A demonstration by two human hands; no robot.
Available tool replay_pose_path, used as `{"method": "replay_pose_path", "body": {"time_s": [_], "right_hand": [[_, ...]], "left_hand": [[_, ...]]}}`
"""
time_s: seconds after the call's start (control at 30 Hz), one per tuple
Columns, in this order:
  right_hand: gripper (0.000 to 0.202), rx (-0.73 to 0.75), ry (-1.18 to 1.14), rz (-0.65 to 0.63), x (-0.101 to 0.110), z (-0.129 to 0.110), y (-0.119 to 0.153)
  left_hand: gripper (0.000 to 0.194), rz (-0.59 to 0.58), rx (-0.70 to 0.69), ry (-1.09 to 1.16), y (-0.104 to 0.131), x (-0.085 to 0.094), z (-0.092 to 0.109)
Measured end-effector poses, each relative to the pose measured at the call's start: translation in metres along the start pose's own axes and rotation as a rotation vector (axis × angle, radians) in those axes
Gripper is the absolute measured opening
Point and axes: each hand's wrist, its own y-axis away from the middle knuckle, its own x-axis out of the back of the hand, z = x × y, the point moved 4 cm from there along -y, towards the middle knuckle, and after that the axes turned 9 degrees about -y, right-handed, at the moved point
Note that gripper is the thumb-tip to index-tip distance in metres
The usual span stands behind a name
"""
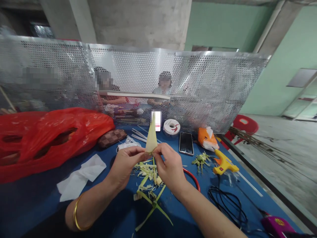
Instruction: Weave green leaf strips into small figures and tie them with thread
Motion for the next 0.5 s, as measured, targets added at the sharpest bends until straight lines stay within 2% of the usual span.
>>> {"method": "replay_pose_path", "body": {"time_s": [0.2,0.33,0.5], "right_hand": [[0.016,-0.005,0.002,-0.009,-0.0019,0.0025,0.001],[0.015,-0.006,0.006,-0.012,-0.0029,0.0045,0.0025],[0.015,-0.029,-0.012,0.019,-0.0034,0.0028,0.0037]], "left_hand": [[0.017,0.0,-0.025,-0.049,0.0002,-0.0019,0.0],[0.013,0.024,-0.05,-0.08,-0.0005,0.0007,-0.0029],[0.012,0.041,0.006,-0.022,-0.0006,0.0019,-0.0045]]}}
